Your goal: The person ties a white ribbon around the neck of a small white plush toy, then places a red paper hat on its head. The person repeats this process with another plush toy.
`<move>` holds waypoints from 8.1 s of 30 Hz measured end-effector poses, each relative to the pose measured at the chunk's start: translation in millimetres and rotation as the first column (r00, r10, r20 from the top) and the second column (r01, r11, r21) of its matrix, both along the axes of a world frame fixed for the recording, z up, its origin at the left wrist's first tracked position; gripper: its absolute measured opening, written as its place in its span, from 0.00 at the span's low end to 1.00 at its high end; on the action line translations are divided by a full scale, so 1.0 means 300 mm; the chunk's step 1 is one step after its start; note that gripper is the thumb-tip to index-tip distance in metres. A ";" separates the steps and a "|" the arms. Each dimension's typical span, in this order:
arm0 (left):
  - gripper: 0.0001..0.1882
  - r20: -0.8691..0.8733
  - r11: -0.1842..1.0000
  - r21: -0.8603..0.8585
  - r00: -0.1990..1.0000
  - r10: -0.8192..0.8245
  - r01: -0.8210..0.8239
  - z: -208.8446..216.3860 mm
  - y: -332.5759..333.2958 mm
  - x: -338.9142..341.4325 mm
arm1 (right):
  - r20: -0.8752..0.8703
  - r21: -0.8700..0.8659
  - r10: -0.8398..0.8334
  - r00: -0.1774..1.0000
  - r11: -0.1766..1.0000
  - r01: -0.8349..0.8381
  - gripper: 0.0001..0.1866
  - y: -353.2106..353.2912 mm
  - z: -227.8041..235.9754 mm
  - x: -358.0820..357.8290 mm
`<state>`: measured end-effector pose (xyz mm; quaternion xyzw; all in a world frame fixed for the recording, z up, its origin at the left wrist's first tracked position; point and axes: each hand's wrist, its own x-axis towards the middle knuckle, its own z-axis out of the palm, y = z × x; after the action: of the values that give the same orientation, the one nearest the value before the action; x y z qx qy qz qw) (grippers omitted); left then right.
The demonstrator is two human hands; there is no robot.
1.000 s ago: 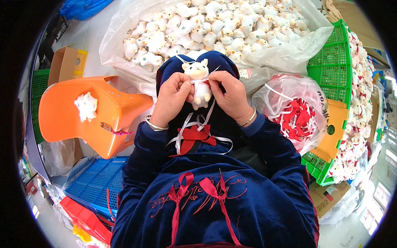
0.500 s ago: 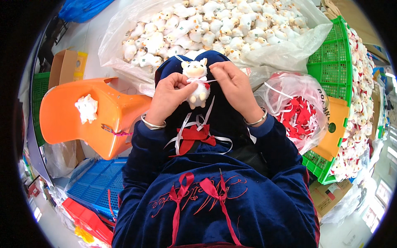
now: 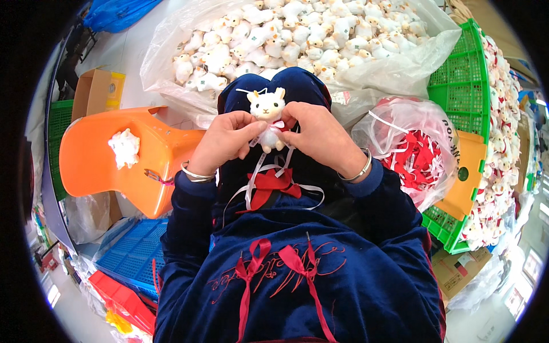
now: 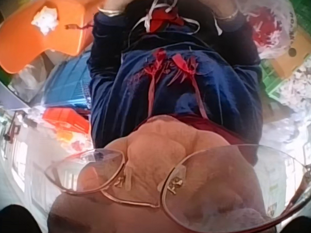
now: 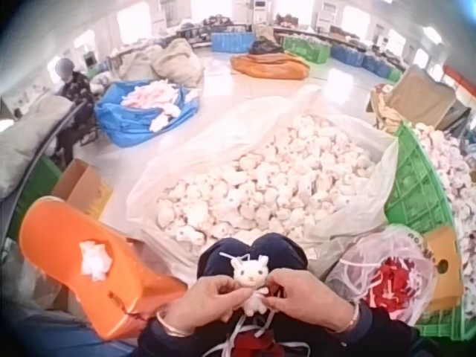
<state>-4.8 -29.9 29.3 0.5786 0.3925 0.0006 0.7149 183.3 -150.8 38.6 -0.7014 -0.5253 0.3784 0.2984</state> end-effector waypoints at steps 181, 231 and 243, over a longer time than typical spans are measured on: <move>0.04 0.578 0.721 0.693 0.598 -0.555 0.000 0.547 -0.156 -0.229 | -0.849 -0.073 -0.248 0.467 0.930 0.361 0.20 -0.008 0.085 0.154; 0.15 0.605 0.859 -0.286 0.615 0.506 -0.425 0.118 -0.047 -0.007 | 0.220 0.710 0.351 0.910 0.582 -0.396 0.07 -0.203 0.656 0.085; 0.14 0.586 0.863 -0.287 0.636 0.502 -0.416 0.080 -0.048 -0.041 | 0.105 0.767 0.662 0.742 0.421 -0.485 0.09 -0.143 0.771 0.020</move>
<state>-17.0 -44.3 53.2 0.3774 0.2565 0.3562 0.8154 189.4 -193.8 269.8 -0.2419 -0.8047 0.2759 0.4668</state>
